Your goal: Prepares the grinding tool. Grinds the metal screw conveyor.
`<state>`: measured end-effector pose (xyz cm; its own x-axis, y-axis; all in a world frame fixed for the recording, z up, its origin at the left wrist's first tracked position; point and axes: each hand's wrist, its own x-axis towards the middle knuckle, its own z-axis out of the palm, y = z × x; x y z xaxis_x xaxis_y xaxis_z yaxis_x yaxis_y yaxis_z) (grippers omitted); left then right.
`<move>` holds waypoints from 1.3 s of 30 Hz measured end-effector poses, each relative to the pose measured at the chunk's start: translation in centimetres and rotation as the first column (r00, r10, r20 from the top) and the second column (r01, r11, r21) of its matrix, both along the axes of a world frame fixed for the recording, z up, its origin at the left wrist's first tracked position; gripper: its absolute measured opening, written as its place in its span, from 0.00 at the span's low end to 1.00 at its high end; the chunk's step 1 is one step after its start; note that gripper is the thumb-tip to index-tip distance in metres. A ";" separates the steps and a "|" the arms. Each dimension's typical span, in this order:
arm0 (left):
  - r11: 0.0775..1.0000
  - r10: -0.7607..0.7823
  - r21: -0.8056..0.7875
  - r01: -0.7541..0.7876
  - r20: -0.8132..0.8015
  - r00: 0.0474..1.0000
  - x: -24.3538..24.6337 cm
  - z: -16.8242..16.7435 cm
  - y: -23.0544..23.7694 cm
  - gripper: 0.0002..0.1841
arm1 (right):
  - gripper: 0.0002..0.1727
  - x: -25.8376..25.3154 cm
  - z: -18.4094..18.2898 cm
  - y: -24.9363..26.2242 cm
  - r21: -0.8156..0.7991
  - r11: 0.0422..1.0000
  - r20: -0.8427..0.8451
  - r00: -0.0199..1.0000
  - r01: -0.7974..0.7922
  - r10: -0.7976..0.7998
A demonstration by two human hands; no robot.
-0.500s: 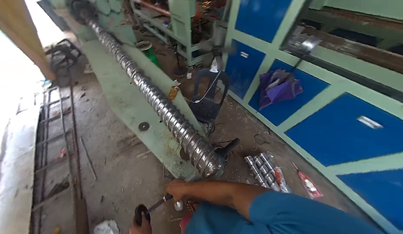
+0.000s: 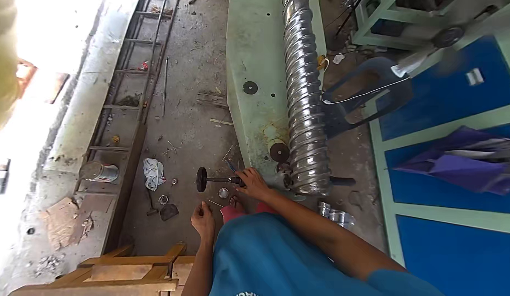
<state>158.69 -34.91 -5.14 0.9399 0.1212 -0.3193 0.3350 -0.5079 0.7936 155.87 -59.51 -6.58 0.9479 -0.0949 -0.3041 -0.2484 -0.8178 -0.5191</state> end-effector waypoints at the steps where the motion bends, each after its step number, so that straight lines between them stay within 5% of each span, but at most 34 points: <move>1: 1.000 0.002 0.005 -0.001 -0.029 1.000 0.1 0.3 -0.5 0.20 | 0.40 -0.2 -0.1 0.0 -0.007 1.000 0.008 1.000 0.007 -0.007; 6: 0.984 -0.140 0.092 0.153 -0.134 0.981 2.0 0.1 -2.7 0.22 | 0.43 -1.7 0.3 0.1 -0.037 0.996 0.098 0.992 0.077 -0.074; 8: 0.969 -0.242 -0.011 0.245 -0.203 0.949 2.2 -0.6 -3.0 0.19 | 0.40 -2.9 0.5 0.2 -0.048 0.995 0.198 0.977 0.086 -0.075; 10: 0.956 -0.292 -0.107 0.274 -0.242 0.925 2.0 -1.6 -3.3 0.27 | 0.35 -4.7 1.2 0.6 -0.012 0.997 0.319 0.945 0.082 -0.074; 12: 0.958 -0.288 -0.083 0.276 -0.254 0.924 1.9 -2.1 -3.7 0.11 | 0.30 -6.9 2.2 1.0 0.065 0.996 0.402 0.912 0.056 -0.077; 16: 0.925 -0.372 -0.202 0.322 -0.309 0.875 2.0 -2.6 -5.3 0.12 | 0.20 -12.3 1.9 0.8 0.111 0.991 0.426 0.897 0.078 -0.119; 19: 0.873 -0.397 -0.457 0.169 -0.467 0.790 2.6 -2.7 -7.2 0.31 | 0.21 -16.3 1.8 0.0 0.108 0.965 0.253 0.932 0.239 -0.259; 23: 0.793 -0.342 -0.594 -0.134 -0.617 0.709 2.9 -2.0 -10.4 0.27 | 0.23 -21.6 3.2 -1.7 0.131 0.890 -0.021 0.899 0.437 -0.438; 26: 0.780 -0.278 -0.568 -0.263 -0.691 0.667 2.7 -1.4 -12.3 0.28 | 0.23 -24.8 4.7 -3.5 0.105 0.769 -0.166 0.773 0.631 -0.612; 29: 0.779 -0.239 -0.551 -0.300 -0.702 0.670 2.1 -1.6 -13.2 0.30 | 0.22 -26.5 7.0 -6.1 0.016 0.578 -0.079 0.577 0.816 -0.813; 32: 0.789 -0.221 -0.543 -0.289 -0.688 0.691 1.2 -1.3 -14.0 0.32 | 0.22 -27.1 7.7 -9.7 -0.091 0.492 0.141 0.501 0.866 -0.854; 35: 0.820 -0.179 -0.511 -0.259 -0.658 0.732 0.7 -0.9 -15.0 0.32 | 0.33 -25.6 8.3 -13.6 -0.200 0.537 0.121 0.564 0.820 -0.817; 39: 0.844 -0.131 -0.470 -0.258 -0.647 0.751 0.4 -1.2 -16.0 0.34 | 0.45 -23.5 7.5 -17.6 -0.238 0.734 -0.083 0.740 0.636 -0.667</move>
<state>159.13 -50.86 -6.30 0.4806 -0.1867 -0.8568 0.8649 -0.0603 0.4983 132.41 -77.16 0.88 0.5744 -0.7398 -0.3503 -0.8177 -0.4987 -0.2875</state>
